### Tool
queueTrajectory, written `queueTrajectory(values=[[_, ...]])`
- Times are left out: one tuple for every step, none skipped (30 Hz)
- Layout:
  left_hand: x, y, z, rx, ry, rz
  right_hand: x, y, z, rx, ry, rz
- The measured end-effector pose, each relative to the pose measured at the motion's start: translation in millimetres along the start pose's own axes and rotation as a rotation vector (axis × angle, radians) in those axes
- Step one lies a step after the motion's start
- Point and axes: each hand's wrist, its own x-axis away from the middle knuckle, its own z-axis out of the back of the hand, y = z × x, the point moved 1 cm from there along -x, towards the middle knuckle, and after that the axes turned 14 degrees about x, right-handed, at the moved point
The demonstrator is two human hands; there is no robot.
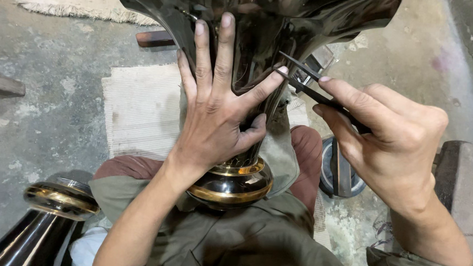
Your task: The person sits on the floor holding a large black lacquered vase between their legs and engraves decorative curved patterns onto its surface using a pointed scribe tool, steadying the vase with the other hand and repositioning it to work on different areas.
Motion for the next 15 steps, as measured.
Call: queueTrajectory(values=[[0.1,0.3,0.1,0.001,0.003,-0.002,0.2,-0.3,0.6,0.005,-0.006,0.000],[0.7,1.0,0.2,0.003,0.005,-0.003,0.9,-0.9,1.5,0.000,0.000,0.007],[0.4,1.1,0.3,0.006,0.007,-0.003,0.8,-0.9,1.9,-0.005,0.005,0.014],[1.0,1.9,0.3,0.008,0.004,0.001,1.4,-1.3,2.4,-0.010,0.007,0.020],[1.2,2.4,0.3,0.008,0.003,0.003,1.8,-1.3,2.6,-0.001,-0.009,0.006],[1.6,3.1,0.5,0.008,0.003,0.003,2.3,-1.4,3.1,0.007,-0.021,-0.007],[1.3,3.1,0.6,0.010,0.001,0.006,2.2,-1.1,3.1,0.014,-0.035,-0.022],[1.3,3.3,0.7,0.011,0.001,0.008,2.3,-1.2,3.2,0.018,-0.036,-0.022],[1.4,3.6,0.9,0.012,0.000,0.009,2.2,-1.4,3.6,0.022,-0.035,-0.022],[1.8,4.2,1.2,0.011,-0.002,0.010,2.5,-1.8,4.2,0.025,-0.034,-0.022],[1.4,3.7,1.4,0.010,-0.004,0.011,2.0,-2.1,4.1,0.024,-0.026,-0.005],[1.2,3.6,1.4,0.010,-0.005,0.011,1.9,-2.5,4.5,0.025,-0.017,0.013],[1.1,3.6,1.5,0.012,-0.001,0.006,1.6,-2.9,4.9,0.027,-0.008,0.031],[1.9,4.2,1.6,0.015,0.002,0.002,2.1,-3.5,5.3,0.030,-0.010,0.025],[1.5,3.7,1.5,0.016,0.005,-0.001,1.7,-3.6,4.9,0.033,-0.011,0.020]])
